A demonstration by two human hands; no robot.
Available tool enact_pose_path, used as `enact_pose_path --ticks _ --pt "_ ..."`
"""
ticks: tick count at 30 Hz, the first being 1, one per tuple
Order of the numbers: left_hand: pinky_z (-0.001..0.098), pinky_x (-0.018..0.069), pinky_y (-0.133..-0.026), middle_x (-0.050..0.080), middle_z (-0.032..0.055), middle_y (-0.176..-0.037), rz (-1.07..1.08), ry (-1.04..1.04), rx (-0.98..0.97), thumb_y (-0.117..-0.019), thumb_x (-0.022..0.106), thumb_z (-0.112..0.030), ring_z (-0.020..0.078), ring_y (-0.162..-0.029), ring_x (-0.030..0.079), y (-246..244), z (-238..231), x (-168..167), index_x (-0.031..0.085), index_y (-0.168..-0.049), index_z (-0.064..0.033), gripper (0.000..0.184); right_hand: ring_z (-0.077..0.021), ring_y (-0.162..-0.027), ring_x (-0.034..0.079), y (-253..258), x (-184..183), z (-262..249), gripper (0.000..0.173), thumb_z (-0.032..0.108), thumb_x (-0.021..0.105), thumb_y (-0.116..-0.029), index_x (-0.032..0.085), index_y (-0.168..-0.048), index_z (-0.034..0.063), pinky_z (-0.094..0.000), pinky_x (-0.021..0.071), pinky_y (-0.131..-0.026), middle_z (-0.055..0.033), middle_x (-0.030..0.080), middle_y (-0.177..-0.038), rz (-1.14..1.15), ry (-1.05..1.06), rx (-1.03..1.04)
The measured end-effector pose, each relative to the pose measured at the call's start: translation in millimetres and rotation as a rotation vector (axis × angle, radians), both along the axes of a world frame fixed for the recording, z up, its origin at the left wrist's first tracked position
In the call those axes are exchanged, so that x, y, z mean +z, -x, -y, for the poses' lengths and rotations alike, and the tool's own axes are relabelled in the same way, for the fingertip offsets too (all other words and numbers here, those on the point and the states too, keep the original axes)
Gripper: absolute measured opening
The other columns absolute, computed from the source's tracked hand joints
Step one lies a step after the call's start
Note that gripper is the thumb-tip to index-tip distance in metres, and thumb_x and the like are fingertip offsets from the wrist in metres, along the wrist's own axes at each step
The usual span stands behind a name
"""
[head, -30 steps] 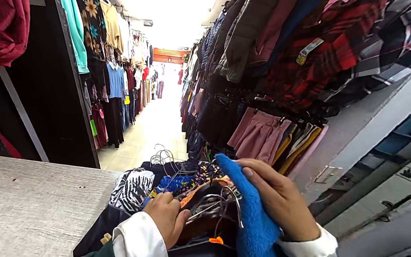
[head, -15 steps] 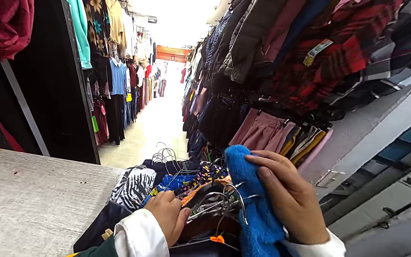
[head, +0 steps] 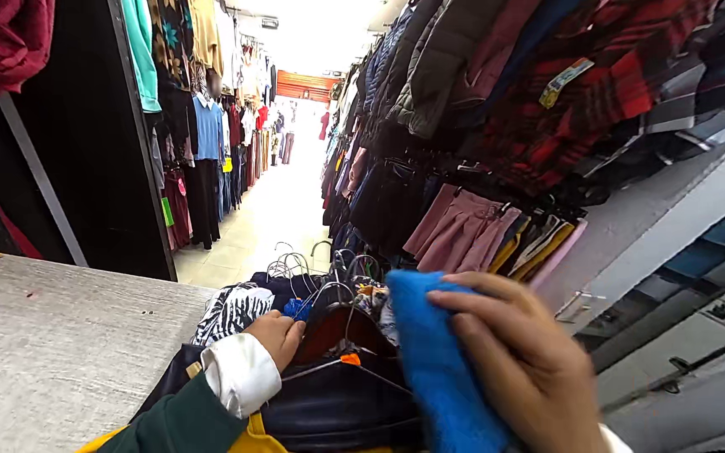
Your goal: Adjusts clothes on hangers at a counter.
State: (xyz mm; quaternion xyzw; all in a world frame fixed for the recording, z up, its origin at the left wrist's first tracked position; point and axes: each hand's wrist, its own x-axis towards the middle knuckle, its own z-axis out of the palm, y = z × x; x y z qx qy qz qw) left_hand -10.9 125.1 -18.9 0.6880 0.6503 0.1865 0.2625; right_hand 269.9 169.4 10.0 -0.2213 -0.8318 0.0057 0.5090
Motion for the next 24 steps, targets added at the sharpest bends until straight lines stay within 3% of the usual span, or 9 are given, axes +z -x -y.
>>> enact_pose_path --ticks 3,7,9,11,13,16,19,22,24 --pt "0.0503 0.0419 -0.109 0.062 0.0313 -0.126 0.047 -0.047 0.007 -0.1112 0.035 -0.024 0.0406 -0.125 0.058 7 -6 -6 0.063 -0.124 0.0119 0.047 -0.0187 -0.119 0.063 43 -16 10 0.027 0.028 0.055 -0.1043 0.077 -0.116 0.0174 -0.0362 0.0526 -0.103 -0.0092 0.069 -0.125 0.196 0.047 0.198" --pt "0.0523 0.0455 -0.107 0.064 0.0285 -0.126 0.013 -0.343 0.006 -0.1063 0.045 -0.017 0.0403 -0.122 0.061 12 7 1 0.062 -0.13 0.0081 0.038 -0.029 -0.111 0.068 84 -51 2 0.024 0.027 0.056 -0.1043 0.075 -0.115 0.0155 -0.0414 0.0576 -0.091 -0.0155 0.07 -0.122 0.394 -0.015 0.24" --pt "0.0561 0.0524 -0.096 0.07 0.0229 -0.117 -0.056 -0.658 0.008 -0.102 0.051 -0.018 0.0381 -0.111 0.068 14 29 8 0.069 -0.122 0.0038 0.035 -0.0293 -0.112 0.068 87 -61 -12 0.024 0.025 0.057 -0.1035 0.076 -0.114 0.0149 -0.0422 0.0575 -0.092 -0.0155 0.07 -0.12 0.381 0.03 0.236" --pt "0.048 0.0592 -0.084 0.074 0.015 -0.103 -0.107 -0.902 -0.071 -0.1024 0.05 -0.02 0.0293 -0.097 0.073 16 60 16 0.073 -0.11 -0.0013 0.031 -0.0254 -0.114 0.067 81 -61 -22 0.024 0.024 0.058 -0.1025 0.076 -0.114 0.0126 -0.0385 0.056 -0.097 -0.0154 0.07 -0.12 0.334 0.13 0.269" --pt "0.0492 0.0589 -0.081 0.075 0.0177 -0.1 -0.118 -0.896 -0.185 -0.1025 0.052 -0.014 0.0321 -0.093 0.074 13 99 20 0.073 -0.106 0.0008 0.026 -0.0221 -0.114 0.067 75 -57 -24 0.025 0.026 0.059 -0.1028 0.077 -0.113 0.0125 -0.0361 0.0555 -0.097 -0.014 0.07 -0.12 0.306 0.154 0.245" --pt "0.0589 0.0531 -0.09 0.074 0.0217 -0.113 -0.149 -0.718 -0.157 -0.0961 0.063 -0.008 0.0399 -0.105 0.072 6 140 -7 0.073 -0.114 0.0036 0.024 -0.0158 -0.114 0.066 67 -45 -9 0.024 0.029 0.059 -0.102 0.078 -0.113 0.0174 -0.0323 0.0557 -0.096 -0.0086 0.07 -0.122 0.24 0.03 0.165" --pt "0.0712 0.042 -0.1 0.065 0.0233 -0.136 -0.245 -0.696 0.016 -0.0898 0.073 -0.022 0.0437 -0.126 0.062 14 155 -58 0.065 -0.131 0.0041 0.049 -0.0125 -0.124 0.059 63 -28 33 0.023 0.028 0.062 -0.101 0.077 -0.116 0.0192 -0.0276 0.053 -0.102 -0.0059 0.064 -0.13 0.193 -0.048 0.224" --pt "0.0724 0.0396 -0.101 0.064 0.0164 -0.139 -0.371 -0.85 0.116 -0.0944 0.061 -0.042 0.0382 -0.131 0.06 24 151 -103 0.064 -0.135 -0.0042 0.055 -0.0206 -0.119 0.064 85 -39 86 0.023 0.029 0.059 -0.1044 0.073 -0.119 0.0185 -0.036 0.0554 -0.099 -0.0083 0.068 -0.127 0.365 -0.016 0.383" --pt "0.0698 0.0401 -0.101 0.065 0.013 -0.139 -0.395 -0.913 0.154 -0.0965 0.05 -0.04 0.0351 -0.13 0.061 27 145 -120 0.063 -0.138 -0.0083 0.054 -0.0312 -0.102 0.07 100 -60 106 0.017 0.021 0.061 -0.1018 0.073 -0.109 0.0108 -0.043 0.0603 -0.081 -0.0155 0.069 -0.12 0.565 0.005 0.508"
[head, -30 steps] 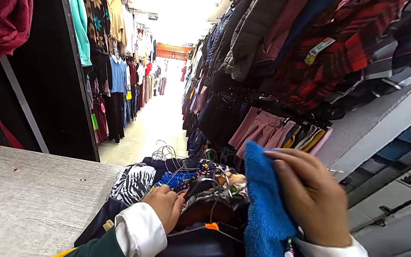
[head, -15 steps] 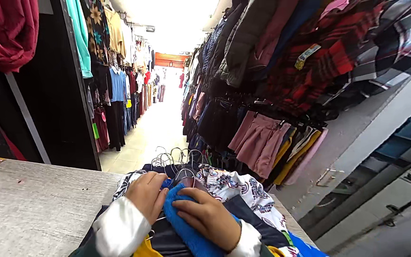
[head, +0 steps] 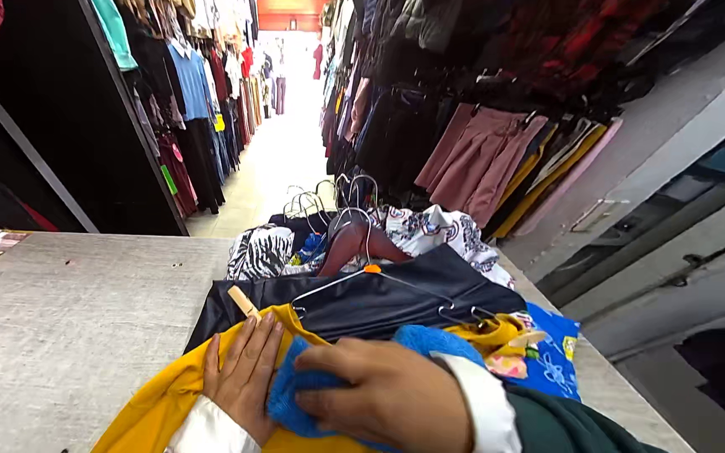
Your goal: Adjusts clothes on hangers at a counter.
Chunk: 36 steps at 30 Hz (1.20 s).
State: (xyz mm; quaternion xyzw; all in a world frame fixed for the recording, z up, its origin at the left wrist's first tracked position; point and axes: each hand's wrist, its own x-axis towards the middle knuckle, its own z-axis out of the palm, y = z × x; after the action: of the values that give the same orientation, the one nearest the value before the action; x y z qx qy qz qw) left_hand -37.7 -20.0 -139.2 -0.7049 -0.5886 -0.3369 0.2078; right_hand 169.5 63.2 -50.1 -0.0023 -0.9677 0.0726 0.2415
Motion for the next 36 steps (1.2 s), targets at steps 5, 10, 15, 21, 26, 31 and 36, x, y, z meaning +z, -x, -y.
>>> enact_pose_path --ticks 5,10,15,21,26,31,36 --pt "0.0653 0.0361 -0.107 0.063 0.0123 -0.143 0.011 0.019 -0.012 -0.1014 0.042 -0.054 0.0348 -0.135 0.056 6 -1 -9 0.06 -0.143 -0.01 0.063 -0.0298 -0.1 0.071 -60 -29 -6 0.012 0.014 0.064 -0.0963 0.075 -0.101 0.015 -0.0479 0.0614 -0.079 -0.0107 0.072 -0.112 0.212 0.008 -0.324" --pt "0.0602 0.0332 -0.111 0.061 0.0101 -0.145 -0.007 0.046 -0.072 -0.1036 0.04 -0.054 0.0335 -0.139 0.052 8 -1 -15 0.059 -0.144 -0.0138 0.06 -0.037 -0.09 0.07 -233 3 -29 0.014 0.005 0.078 -0.0842 0.081 -0.095 0.0134 -0.0623 0.0568 -0.07 -0.0151 0.071 -0.104 0.257 0.003 -1.043" --pt "0.0589 0.0292 -0.113 0.061 0.011 -0.146 0.003 0.088 -0.099 -0.1036 0.042 -0.051 0.0339 -0.141 0.049 8 2 -12 0.059 -0.144 -0.0135 0.058 -0.0306 -0.107 0.065 -215 15 39 0.025 0.028 0.065 -0.0966 0.078 -0.113 0.0153 -0.0509 0.0556 -0.086 -0.0144 0.064 -0.124 -0.073 -0.04 -1.172" --pt "0.0634 0.0273 -0.112 0.063 0.019 -0.141 0.03 0.139 -0.11 -0.1012 0.048 -0.048 0.0435 -0.137 0.052 3 7 -2 0.063 -0.139 -0.0057 0.059 -0.023 -0.101 0.07 -194 -43 38 0.015 0.02 0.067 -0.0944 0.079 -0.101 0.0161 -0.0441 0.0601 -0.084 -0.0081 0.072 -0.11 0.138 0.185 -0.944" --pt "0.0609 0.0255 -0.114 0.064 0.0201 -0.138 0.031 0.099 -0.112 -0.1012 0.047 -0.049 0.0429 -0.135 0.053 5 4 -5 0.063 -0.137 -0.0061 0.058 -0.0448 -0.11 0.064 -290 -9 45 0.02 0.015 0.066 -0.0978 0.077 -0.109 0.0025 -0.068 0.049 -0.09 -0.0242 0.068 -0.116 -0.063 -0.02 -1.569" --pt "0.0336 0.0293 -0.119 0.056 0.0269 -0.137 0.186 -0.028 -0.319 -0.1035 0.053 -0.038 0.0253 -0.139 0.047 -8 7 20 0.059 -0.127 -0.0014 0.043 -0.0205 -0.116 0.062 -187 -10 72 0.029 0.037 0.061 -0.0981 0.078 -0.112 0.0176 -0.0414 0.0538 -0.098 -0.0041 0.067 -0.124 -0.513 0.252 -1.036" --pt "0.0207 0.0417 -0.112 0.044 0.0025 -0.157 0.817 0.33 -1.021 -0.0927 0.075 -0.021 -0.0067 -0.135 0.046 -56 12 46 0.033 -0.156 -0.0033 0.078 -0.0271 -0.128 0.058 -48 -8 72 0.04 0.029 0.051 -0.1075 0.062 -0.132 -0.0015 -0.0326 0.0448 -0.11 -0.0275 0.057 -0.136 -0.391 0.47 -0.267"
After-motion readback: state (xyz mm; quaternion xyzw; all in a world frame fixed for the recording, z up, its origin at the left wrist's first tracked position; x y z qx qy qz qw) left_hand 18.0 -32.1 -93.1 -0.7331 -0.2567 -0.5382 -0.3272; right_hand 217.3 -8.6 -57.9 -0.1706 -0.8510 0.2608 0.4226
